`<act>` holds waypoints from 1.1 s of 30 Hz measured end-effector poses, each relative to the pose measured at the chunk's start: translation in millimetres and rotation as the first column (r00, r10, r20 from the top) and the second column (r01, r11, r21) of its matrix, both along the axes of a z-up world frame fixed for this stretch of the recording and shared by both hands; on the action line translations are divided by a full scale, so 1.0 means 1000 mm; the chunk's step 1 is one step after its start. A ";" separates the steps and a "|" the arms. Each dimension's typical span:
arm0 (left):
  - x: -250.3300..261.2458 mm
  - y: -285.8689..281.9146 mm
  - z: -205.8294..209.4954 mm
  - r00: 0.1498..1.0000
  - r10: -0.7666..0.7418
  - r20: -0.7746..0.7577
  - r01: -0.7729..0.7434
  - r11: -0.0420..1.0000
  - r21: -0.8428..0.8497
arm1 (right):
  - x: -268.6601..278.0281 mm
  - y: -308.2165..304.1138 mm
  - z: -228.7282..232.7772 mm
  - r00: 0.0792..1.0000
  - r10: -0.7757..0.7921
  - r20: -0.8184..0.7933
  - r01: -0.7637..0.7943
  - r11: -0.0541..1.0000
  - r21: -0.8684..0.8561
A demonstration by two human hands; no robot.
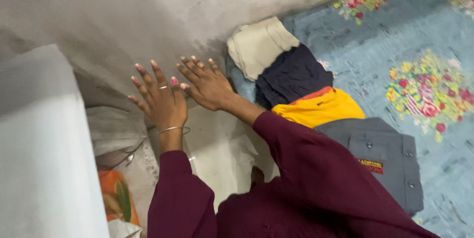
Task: The person folds a white sheet and places it on a shelf. Then the person folds several pieces of clothing including pants, jeans, and shirts, and places them on the shelf one by one.
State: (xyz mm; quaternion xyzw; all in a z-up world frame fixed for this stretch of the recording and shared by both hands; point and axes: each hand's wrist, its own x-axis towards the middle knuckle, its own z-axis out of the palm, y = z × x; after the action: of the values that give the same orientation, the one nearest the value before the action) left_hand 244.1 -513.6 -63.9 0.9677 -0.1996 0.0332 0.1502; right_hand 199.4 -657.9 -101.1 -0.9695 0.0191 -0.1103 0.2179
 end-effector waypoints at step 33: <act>0.095 -0.297 -0.372 0.813 -0.341 -0.472 0.116 0.889 -0.442 | 0.031 -0.306 -0.227 0.791 -0.402 -0.461 0.369 0.915 -0.164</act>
State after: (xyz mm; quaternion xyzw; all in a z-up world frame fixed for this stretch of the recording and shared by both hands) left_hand 339.2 -810.2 -436.2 0.8554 -0.2557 -0.2184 0.3940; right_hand 230.8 -964.1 -328.5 -0.9479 0.2666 0.0937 0.1473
